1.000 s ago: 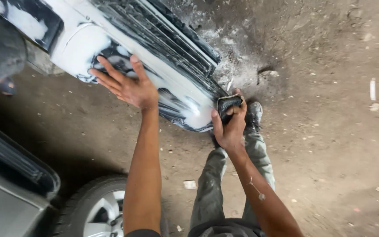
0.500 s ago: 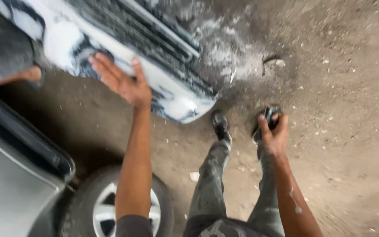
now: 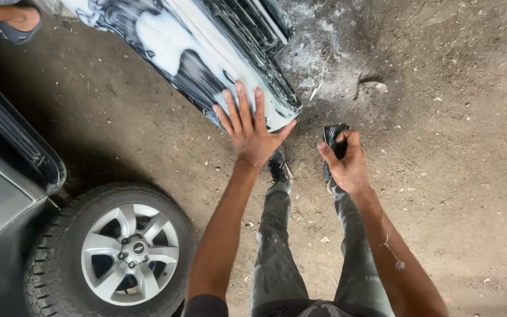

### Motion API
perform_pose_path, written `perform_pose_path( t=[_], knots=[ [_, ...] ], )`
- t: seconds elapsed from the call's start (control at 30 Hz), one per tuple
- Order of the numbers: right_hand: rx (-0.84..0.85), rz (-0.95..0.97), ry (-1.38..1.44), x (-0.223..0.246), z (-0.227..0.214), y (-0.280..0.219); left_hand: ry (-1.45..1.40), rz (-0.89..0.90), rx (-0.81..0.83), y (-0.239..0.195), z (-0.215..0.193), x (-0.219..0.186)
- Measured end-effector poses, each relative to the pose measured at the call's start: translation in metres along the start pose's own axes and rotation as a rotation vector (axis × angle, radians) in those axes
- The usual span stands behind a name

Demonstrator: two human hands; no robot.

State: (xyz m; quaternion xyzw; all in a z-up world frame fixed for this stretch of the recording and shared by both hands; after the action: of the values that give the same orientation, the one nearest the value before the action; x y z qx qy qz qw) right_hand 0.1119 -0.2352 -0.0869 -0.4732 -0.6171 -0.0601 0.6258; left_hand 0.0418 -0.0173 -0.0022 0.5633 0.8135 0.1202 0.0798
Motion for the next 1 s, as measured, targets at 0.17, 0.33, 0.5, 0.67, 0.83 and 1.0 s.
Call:
perform_pose_path(
  t=[0.17, 0.33, 0.5, 0.67, 0.83, 1.0],
  knots=[
    [0.045, 0.141, 0.084, -0.01, 0.021, -0.016, 0.071, -0.155, -0.033, -0.003, 0.009, -0.023],
    [-0.014, 0.187, 0.161, 0.004, 0.047, -0.018, -0.043, -0.293, -0.084, -0.001, -0.012, -0.015],
    [-0.244, 0.098, 0.434, 0.042, 0.066, -0.014, -0.063, -0.003, -0.227, 0.03, -0.039, 0.021],
    [-0.435, 0.113, 0.634, 0.081, 0.09, -0.013, -0.162, -0.079, 0.27, 0.12, -0.026, 0.06],
    [-0.655, 0.121, 0.551, 0.088, 0.113, -0.013, -0.22, 0.261, 0.015, 0.158, -0.044, 0.041],
    [-0.693, 0.243, 0.933, 0.055, 0.098, 0.033, -0.205, 0.237, 0.204, 0.136, -0.01, 0.037]
  ],
)
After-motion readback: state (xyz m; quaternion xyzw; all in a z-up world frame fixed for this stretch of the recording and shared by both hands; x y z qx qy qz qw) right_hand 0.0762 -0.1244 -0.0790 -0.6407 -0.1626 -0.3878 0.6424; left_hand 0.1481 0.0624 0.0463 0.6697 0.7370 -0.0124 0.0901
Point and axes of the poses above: each hand's wrist, its own y-axis towards the middle knuckle, its own z-axis out of the palm, x = y × z, the point moved 8 cm from there along y, towards the middle knuckle, and after that the axes turned 2 degrees about z, right-handed, at the moved point
